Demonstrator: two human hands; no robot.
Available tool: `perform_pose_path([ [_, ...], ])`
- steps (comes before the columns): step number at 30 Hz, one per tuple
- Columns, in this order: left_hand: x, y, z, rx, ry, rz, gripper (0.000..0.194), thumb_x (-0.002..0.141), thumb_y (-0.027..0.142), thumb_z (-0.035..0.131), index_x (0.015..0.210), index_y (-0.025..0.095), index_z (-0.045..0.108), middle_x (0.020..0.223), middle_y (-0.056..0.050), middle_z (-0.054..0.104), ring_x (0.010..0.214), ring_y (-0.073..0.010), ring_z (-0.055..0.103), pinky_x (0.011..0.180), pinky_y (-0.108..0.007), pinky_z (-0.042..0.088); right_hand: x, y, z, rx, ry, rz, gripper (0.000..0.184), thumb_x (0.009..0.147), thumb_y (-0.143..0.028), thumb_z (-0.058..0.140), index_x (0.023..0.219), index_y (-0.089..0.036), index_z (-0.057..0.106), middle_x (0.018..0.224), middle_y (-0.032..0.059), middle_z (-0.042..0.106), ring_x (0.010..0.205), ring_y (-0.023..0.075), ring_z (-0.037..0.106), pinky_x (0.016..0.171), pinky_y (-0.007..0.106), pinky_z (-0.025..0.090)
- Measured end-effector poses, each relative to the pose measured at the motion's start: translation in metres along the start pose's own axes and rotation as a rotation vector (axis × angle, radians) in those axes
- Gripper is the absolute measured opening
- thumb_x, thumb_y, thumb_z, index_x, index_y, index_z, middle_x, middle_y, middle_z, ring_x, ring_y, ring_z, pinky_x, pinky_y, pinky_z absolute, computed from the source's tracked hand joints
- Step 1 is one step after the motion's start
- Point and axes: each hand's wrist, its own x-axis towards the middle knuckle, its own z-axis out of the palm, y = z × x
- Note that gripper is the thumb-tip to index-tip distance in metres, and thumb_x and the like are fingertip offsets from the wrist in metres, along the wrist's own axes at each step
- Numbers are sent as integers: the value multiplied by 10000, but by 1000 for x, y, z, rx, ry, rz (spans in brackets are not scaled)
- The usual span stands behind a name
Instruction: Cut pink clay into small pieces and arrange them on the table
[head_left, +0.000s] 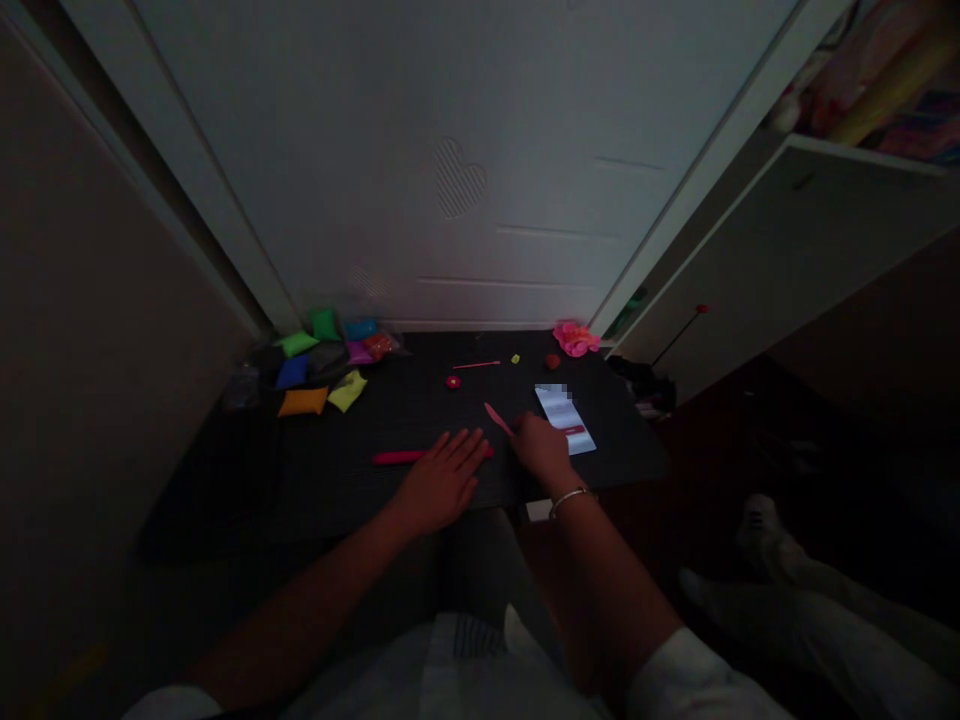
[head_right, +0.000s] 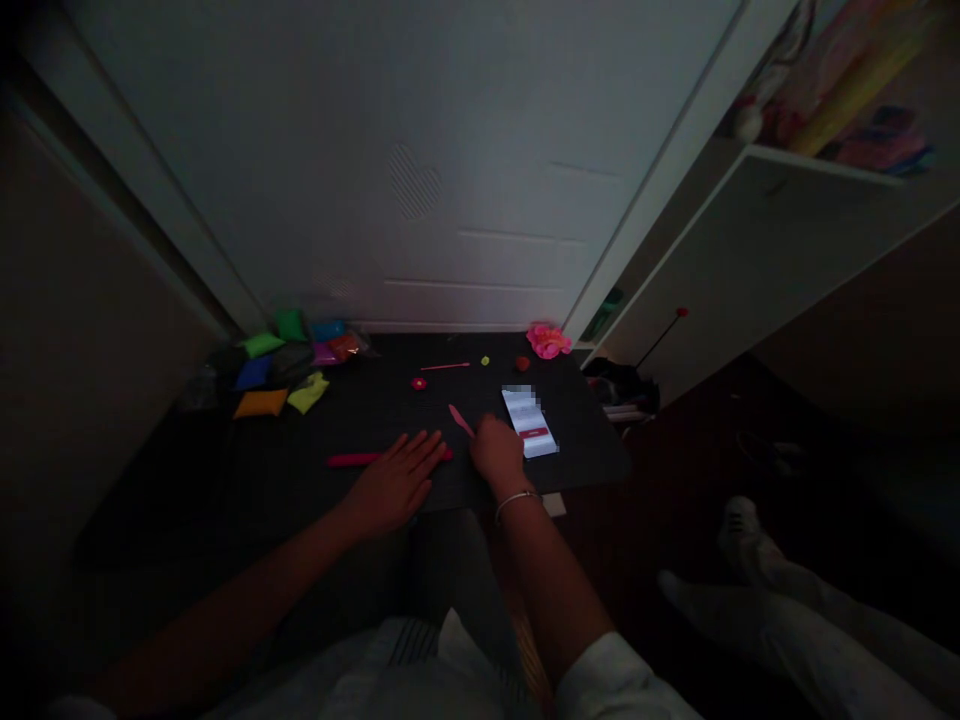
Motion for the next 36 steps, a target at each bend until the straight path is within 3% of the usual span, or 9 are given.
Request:
perform_pose_path([
  [6,-1,-1,1,-39,18,35,474,857,237,323,1325,169,298,1410,-55,294,1282,-204,266,1052,-389,177,-2,1,0,34,-31,14,209,769,-284,502,933,-198,598,909,58,660,871,201,612,637,251,409],
  [12,-1,0,5,-55,14,16,473,857,234,313,1321,145,304,1399,-61,316,1279,-198,272,1056,-383,182,-11,-5,-1,28,0,13,174,794,-244,453,868,-136,566,892,100,649,845,205,616,648,255,399],
  [19,-2,0,4,-67,35,14,487,848,214,324,1329,147,286,1404,-62,304,1290,-191,249,1057,-382,189,-70,-8,10,53,31,-12,124,866,-222,347,934,-155,426,739,60,655,664,184,642,537,237,370],
  [24,-2,-1,5,-90,25,2,458,841,204,331,1292,122,354,1358,-88,381,1265,-184,306,1056,-375,210,-102,-14,25,16,25,-34,130,892,-229,311,958,-166,403,697,51,654,590,176,642,465,221,346],
  [36,-2,0,3,-101,3,-7,484,811,162,353,1294,129,350,1367,-76,369,1264,-176,307,1055,-368,223,-99,-27,24,-5,-30,-69,108,885,-194,315,929,-162,409,686,64,660,616,195,659,493,237,400],
])
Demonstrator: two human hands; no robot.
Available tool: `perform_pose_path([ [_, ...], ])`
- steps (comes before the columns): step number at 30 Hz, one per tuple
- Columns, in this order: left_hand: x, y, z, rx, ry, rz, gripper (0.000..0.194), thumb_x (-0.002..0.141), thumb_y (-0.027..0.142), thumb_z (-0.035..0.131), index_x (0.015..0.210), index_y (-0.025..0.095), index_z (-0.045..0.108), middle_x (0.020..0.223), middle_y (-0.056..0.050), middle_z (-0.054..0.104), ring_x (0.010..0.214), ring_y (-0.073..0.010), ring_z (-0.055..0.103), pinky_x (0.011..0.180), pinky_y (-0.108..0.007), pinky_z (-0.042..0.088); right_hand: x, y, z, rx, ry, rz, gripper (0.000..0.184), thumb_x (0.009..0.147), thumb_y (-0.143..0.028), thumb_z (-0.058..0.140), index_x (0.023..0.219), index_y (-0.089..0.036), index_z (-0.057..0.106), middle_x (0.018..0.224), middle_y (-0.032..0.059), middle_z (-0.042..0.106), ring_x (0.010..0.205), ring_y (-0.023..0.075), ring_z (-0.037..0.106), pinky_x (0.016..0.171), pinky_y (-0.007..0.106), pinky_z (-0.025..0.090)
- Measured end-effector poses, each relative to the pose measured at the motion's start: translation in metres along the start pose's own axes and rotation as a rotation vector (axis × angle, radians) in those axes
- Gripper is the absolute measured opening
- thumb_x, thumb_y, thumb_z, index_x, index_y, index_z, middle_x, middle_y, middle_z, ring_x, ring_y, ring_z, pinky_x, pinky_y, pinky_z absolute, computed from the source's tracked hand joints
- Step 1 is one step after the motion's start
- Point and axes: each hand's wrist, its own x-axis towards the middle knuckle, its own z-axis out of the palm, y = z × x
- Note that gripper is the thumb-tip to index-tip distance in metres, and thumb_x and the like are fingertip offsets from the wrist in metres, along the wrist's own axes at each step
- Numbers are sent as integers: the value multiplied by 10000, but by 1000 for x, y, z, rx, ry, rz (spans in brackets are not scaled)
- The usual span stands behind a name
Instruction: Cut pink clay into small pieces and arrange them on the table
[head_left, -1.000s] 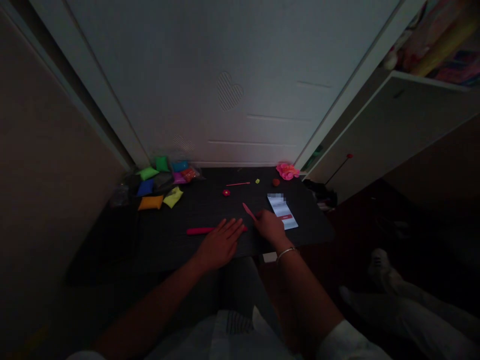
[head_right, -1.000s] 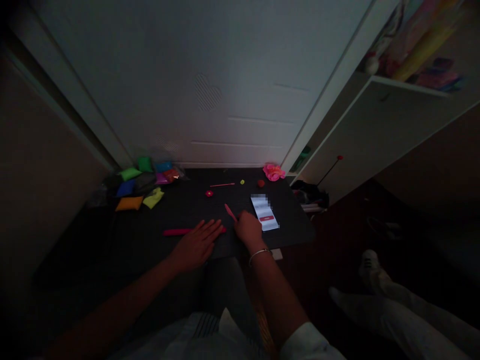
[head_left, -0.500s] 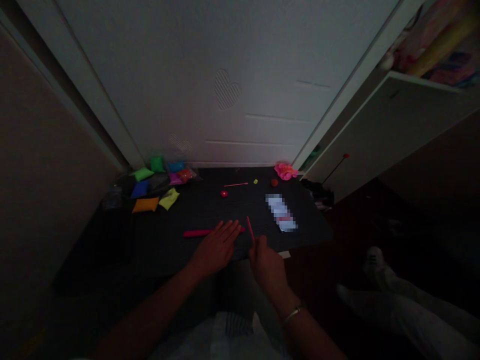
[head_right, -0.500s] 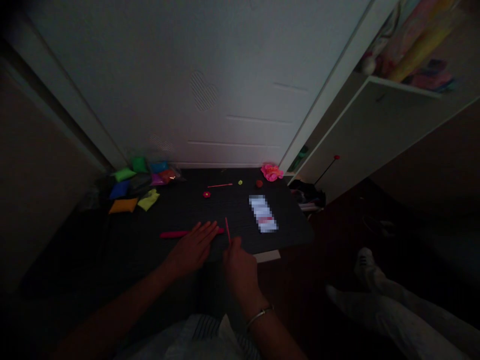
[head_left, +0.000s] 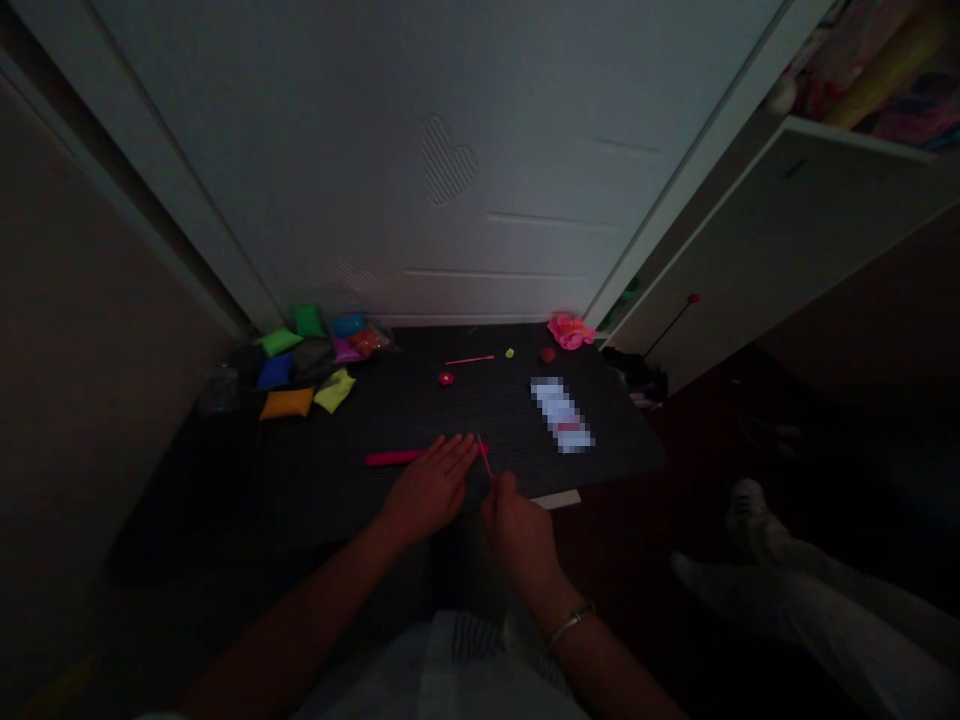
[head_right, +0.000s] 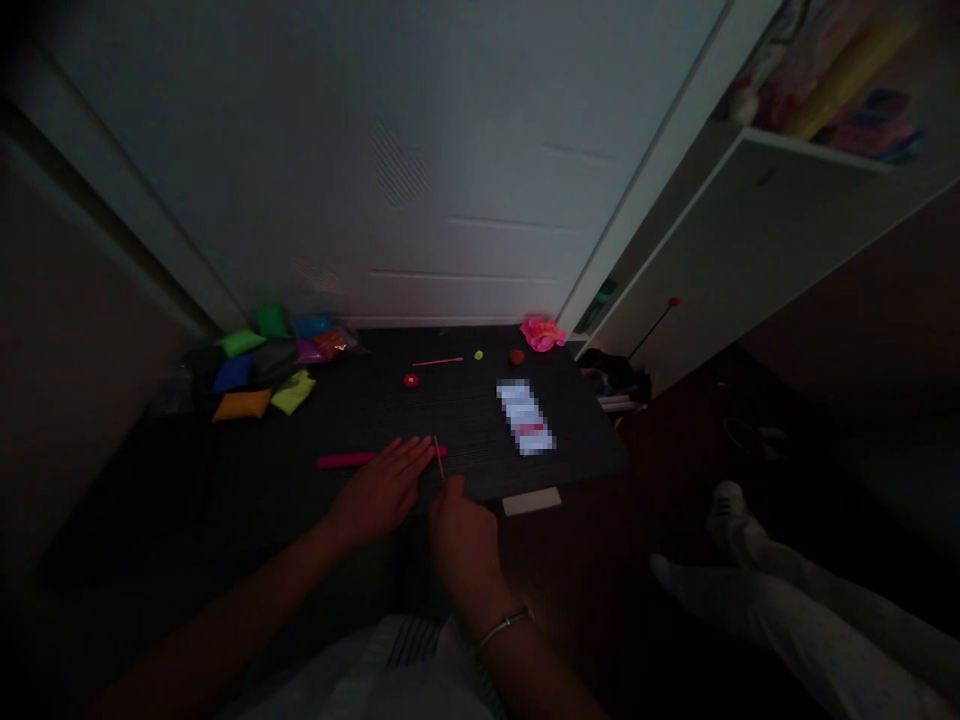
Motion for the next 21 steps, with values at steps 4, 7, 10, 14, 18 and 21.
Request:
perform_pose_path([
  [4,-1,0,0,-6,-10,2,492,809,164,356,1300,129,340,1374,-76,357,1266,-178,303,1057,-368,218,0,0,1,-1,1,8,116,888,-200,308,927,-160,411,680,66,658,613,200,659,484,242,404],
  [7,-1,-1,0,-10,-18,0,499,804,163,363,1301,131,338,1374,-72,357,1268,-175,299,1059,-367,214,0,1,1,-2,-10,12,126,888,-198,306,943,-157,412,696,72,660,620,197,660,489,242,411],
  [10,-1,-1,1,-10,-23,-4,502,801,163,367,1302,133,337,1375,-73,355,1268,-176,299,1060,-366,211,0,1,1,9,-19,4,152,892,-202,309,998,-155,406,716,73,662,638,190,661,497,233,415],
  [14,-1,-1,1,-11,-22,0,503,803,156,361,1305,139,331,1379,-67,350,1270,-174,295,1060,-368,207,-1,2,2,35,2,-10,206,897,-208,310,1083,-166,389,744,65,667,660,176,662,518,221,419],
  [18,0,-1,0,-8,-14,3,504,800,149,364,1304,151,336,1379,-60,351,1269,-174,297,1057,-372,212,-2,2,1,57,0,-38,275,897,-207,310,1165,-178,364,760,58,674,677,164,661,544,213,423],
  [21,-1,0,-1,-5,-16,1,502,800,147,364,1302,155,340,1381,-57,347,1267,-172,299,1057,-371,213,-2,3,0,54,3,-55,331,896,-210,305,1224,-179,333,749,54,676,666,161,660,540,209,422],
])
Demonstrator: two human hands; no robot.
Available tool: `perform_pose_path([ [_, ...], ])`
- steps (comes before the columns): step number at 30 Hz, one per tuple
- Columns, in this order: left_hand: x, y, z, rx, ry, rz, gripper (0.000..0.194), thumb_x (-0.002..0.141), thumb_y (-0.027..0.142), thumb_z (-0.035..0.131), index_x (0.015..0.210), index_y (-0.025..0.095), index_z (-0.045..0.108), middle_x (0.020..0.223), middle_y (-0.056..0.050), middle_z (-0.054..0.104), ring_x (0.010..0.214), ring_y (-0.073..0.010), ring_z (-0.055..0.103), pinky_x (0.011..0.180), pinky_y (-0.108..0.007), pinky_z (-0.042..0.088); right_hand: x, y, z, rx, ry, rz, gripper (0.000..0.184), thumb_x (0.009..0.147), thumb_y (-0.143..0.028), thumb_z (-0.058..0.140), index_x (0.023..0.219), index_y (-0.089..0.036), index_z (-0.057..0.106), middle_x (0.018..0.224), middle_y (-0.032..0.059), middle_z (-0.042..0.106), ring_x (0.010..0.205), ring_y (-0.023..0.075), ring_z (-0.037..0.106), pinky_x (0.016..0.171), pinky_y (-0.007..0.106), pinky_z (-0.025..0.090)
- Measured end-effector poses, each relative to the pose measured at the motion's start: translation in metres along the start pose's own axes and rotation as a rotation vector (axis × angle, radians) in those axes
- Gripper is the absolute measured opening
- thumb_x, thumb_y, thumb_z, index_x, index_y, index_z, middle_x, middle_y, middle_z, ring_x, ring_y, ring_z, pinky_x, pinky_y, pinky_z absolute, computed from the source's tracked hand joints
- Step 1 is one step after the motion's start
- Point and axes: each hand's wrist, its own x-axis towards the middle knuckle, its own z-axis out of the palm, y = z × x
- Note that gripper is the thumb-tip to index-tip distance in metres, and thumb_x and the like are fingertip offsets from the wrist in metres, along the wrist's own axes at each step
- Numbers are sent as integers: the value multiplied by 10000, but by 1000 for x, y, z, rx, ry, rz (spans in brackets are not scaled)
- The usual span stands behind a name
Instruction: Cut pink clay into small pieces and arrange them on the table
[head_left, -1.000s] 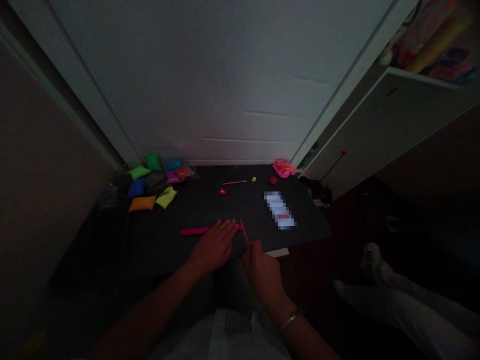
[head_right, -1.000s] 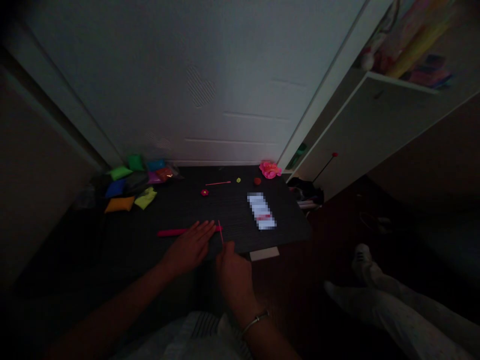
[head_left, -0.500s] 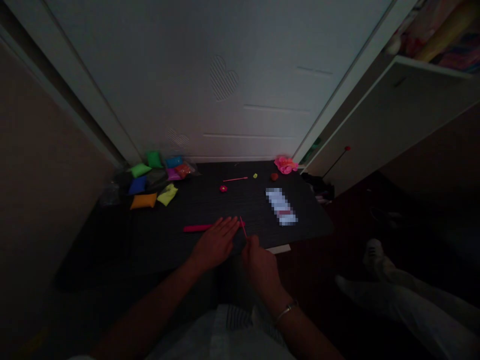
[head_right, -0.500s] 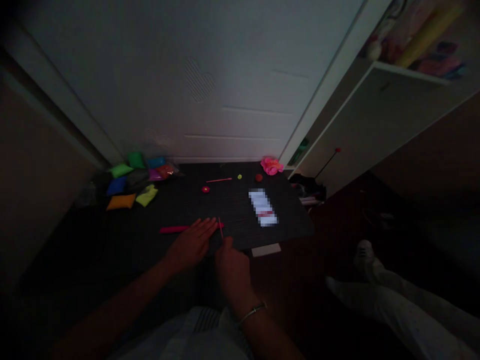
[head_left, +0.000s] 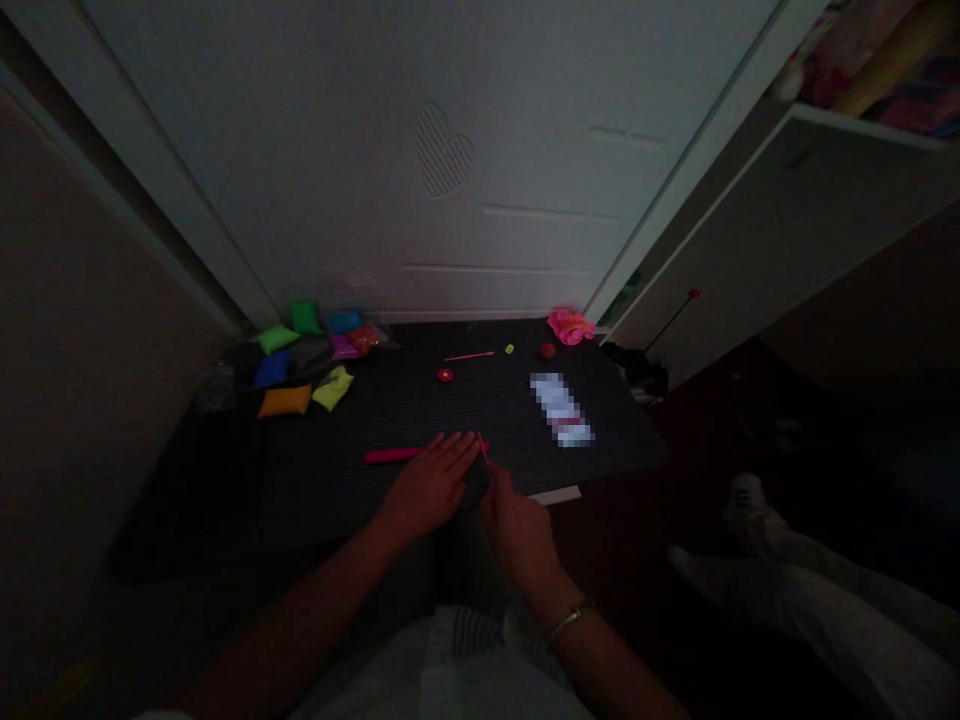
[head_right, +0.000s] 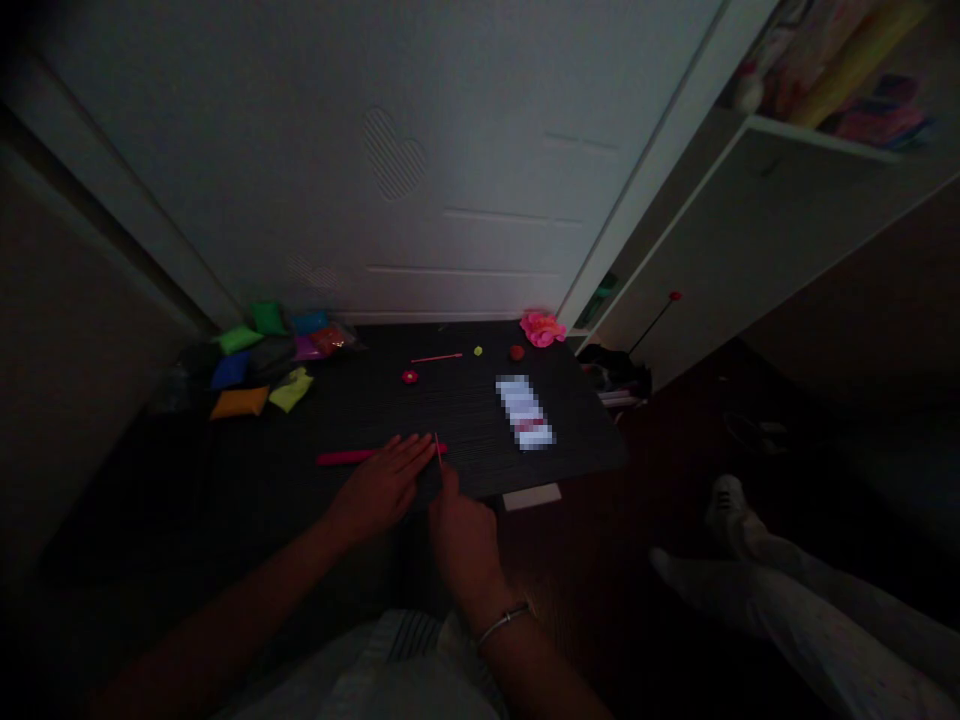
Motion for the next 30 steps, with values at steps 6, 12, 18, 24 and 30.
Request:
perform_pose_path([
  [6,0,-1,1,2,-6,-2,514,789,151,384,1301,159,341,1375,-54,360,1267,-171,299,1060,-368,207,1,0,-1,-17,-25,11,385,886,-216,328,1269,-195,299,770,52,680,658,164,661,539,212,431],
  [12,0,-1,1,0,-6,-3,503,794,157,379,1297,164,351,1374,-52,363,1260,-174,312,1059,-370,209,1,0,-1,-20,-31,-3,358,891,-211,306,1247,-185,339,772,61,679,669,164,661,558,215,438],
  [18,1,0,2,1,-6,-2,511,791,156,384,1301,167,345,1373,-45,365,1259,-176,314,1054,-370,219,3,-1,-4,-31,-78,4,367,879,-186,322,1245,-161,338,781,79,680,685,177,662,578,235,445],
  [24,1,1,1,4,-4,-6,501,791,157,380,1291,167,360,1365,-47,378,1255,-176,320,1054,-372,213,6,-2,-5,-14,-115,20,365,874,-180,336,1238,-153,348,797,87,676,724,169,662,606,224,441],
  [30,1,1,2,0,-4,0,514,793,162,375,1305,167,335,1370,-32,372,1263,-176,302,1058,-372,196,8,0,-1,-13,-114,5,370,869,-168,333,1236,-134,350,798,102,674,723,178,662,605,236,443],
])
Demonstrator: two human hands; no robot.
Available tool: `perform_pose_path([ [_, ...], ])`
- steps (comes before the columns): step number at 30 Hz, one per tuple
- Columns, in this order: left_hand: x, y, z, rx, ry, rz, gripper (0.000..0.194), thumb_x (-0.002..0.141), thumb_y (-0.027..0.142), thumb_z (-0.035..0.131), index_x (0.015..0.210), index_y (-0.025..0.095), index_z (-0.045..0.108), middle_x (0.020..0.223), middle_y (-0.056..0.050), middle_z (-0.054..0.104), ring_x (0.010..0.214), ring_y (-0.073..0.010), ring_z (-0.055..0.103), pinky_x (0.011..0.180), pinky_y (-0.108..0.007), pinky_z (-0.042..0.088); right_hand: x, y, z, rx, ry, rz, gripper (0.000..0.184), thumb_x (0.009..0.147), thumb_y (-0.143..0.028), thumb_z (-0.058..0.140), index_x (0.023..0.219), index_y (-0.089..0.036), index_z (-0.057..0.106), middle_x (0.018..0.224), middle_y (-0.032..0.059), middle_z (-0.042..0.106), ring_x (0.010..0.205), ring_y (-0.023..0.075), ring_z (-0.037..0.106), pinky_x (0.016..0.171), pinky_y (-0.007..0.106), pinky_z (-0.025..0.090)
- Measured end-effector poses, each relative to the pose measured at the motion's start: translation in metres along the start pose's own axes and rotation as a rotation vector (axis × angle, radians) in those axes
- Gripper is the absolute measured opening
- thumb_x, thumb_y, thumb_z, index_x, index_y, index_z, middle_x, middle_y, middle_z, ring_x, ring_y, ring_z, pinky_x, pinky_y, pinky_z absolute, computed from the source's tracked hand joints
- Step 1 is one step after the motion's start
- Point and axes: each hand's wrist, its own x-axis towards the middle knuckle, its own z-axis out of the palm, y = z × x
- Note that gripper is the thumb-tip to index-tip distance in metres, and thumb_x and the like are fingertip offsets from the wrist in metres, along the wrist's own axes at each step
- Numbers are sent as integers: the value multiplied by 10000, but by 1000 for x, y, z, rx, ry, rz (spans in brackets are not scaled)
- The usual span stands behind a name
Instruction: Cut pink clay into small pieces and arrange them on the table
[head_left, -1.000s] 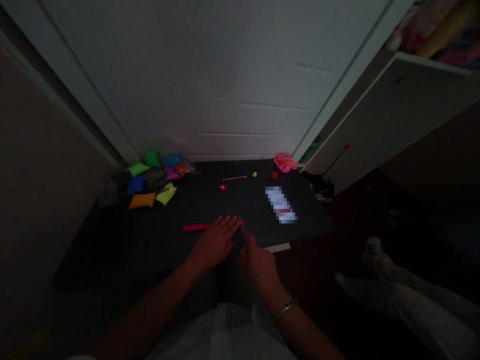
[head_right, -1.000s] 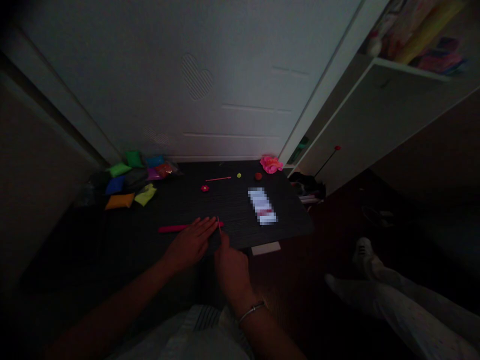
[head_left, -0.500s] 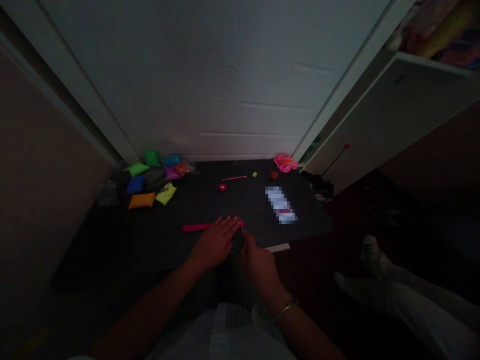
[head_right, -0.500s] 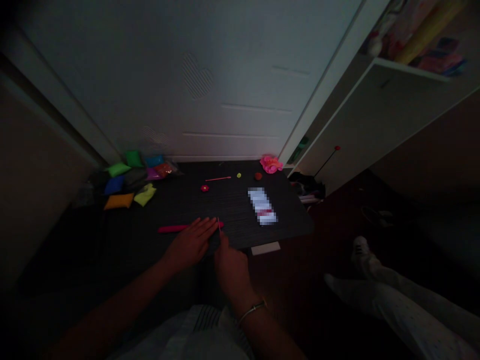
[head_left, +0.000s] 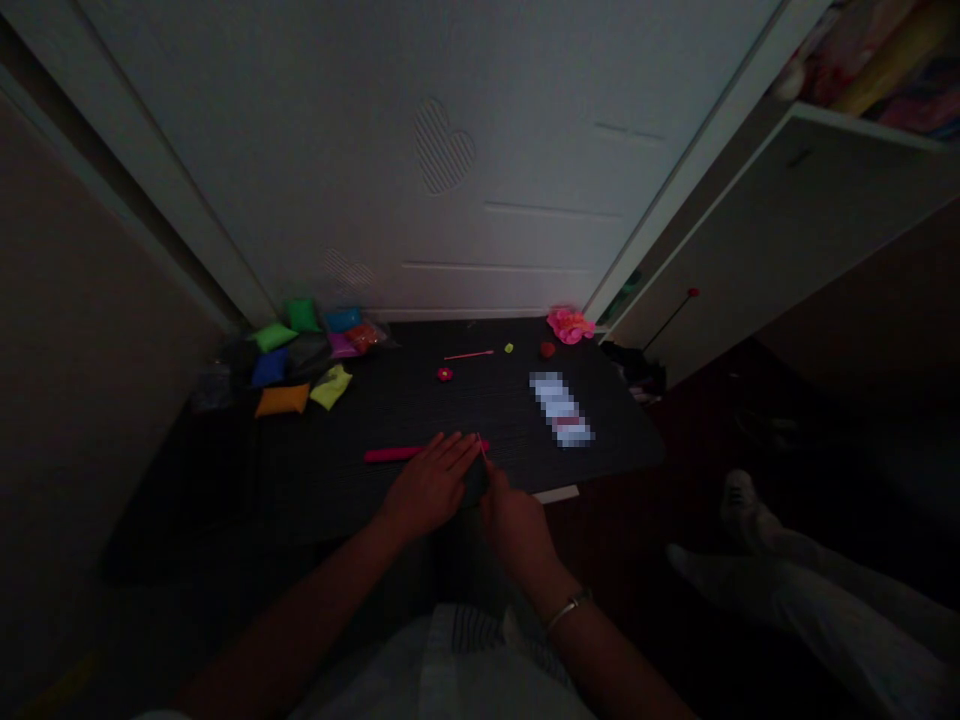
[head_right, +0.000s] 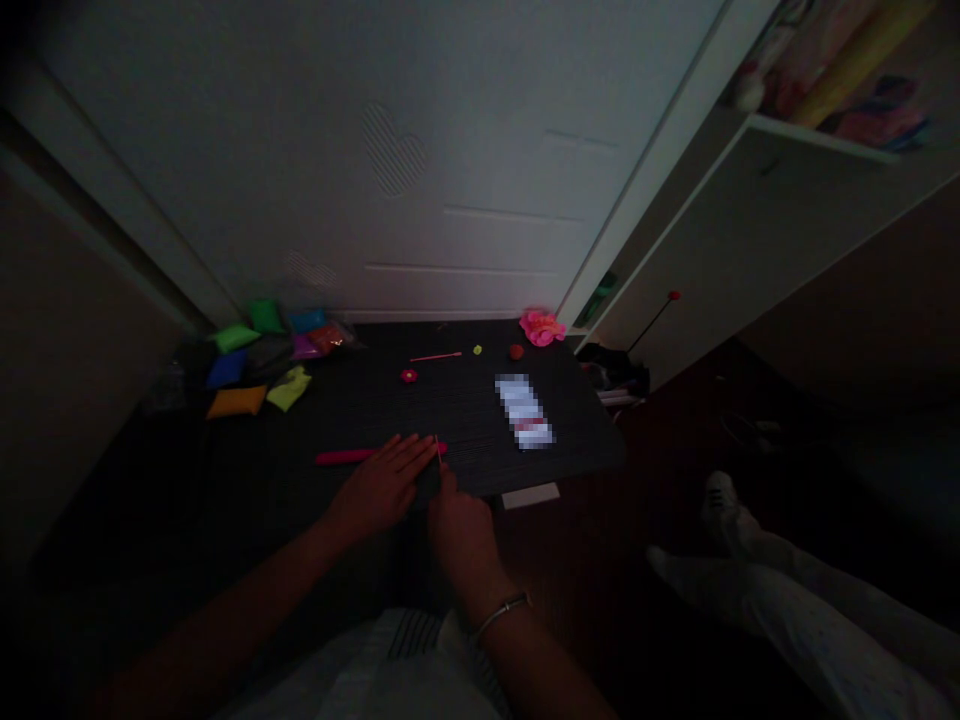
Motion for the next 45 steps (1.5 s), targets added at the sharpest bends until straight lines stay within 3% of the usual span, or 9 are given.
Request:
perform_pose_path([
  [16,3,2,-1,-28,22,-20,475,812,171,392,1286,171,367,1343,-41,413,1225,-189,363,1045,-380,218,5,0,2,2,2,6,384,855,-143,343,1238,-133,356,834,118,671,747,199,660,629,262,451],
  [22,21,9,0,-96,74,-219,290,856,273,429,1108,183,541,1104,-52,609,998,-192,544,916,-367,371,4,1,0,10,11,12,368,861,-158,330,1225,-133,377,810,108,674,733,212,658,625,280,448],
  [27,30,14,3,-143,146,-343,248,839,273,465,1023,158,585,948,-62,620,877,-198,537,779,-323,428,5,1,-1,7,20,5,386,853,-144,328,1236,-124,373,806,108,673,731,209,656,621,276,443],
  [36,28,13,4,-208,167,-346,220,844,289,455,961,186,610,884,-41,579,843,-175,496,756,-297,401,-4,4,0,8,-22,-1,393,869,-159,327,1261,-130,338,832,116,666,748,189,655,650,261,438],
  [45,28,13,4,-213,161,-341,229,856,292,430,967,196,606,879,-36,570,822,-173,485,744,-302,389,12,-2,-3,-49,-1,1,348,866,-148,330,1209,-133,383,817,117,667,746,211,658,641,283,453],
])
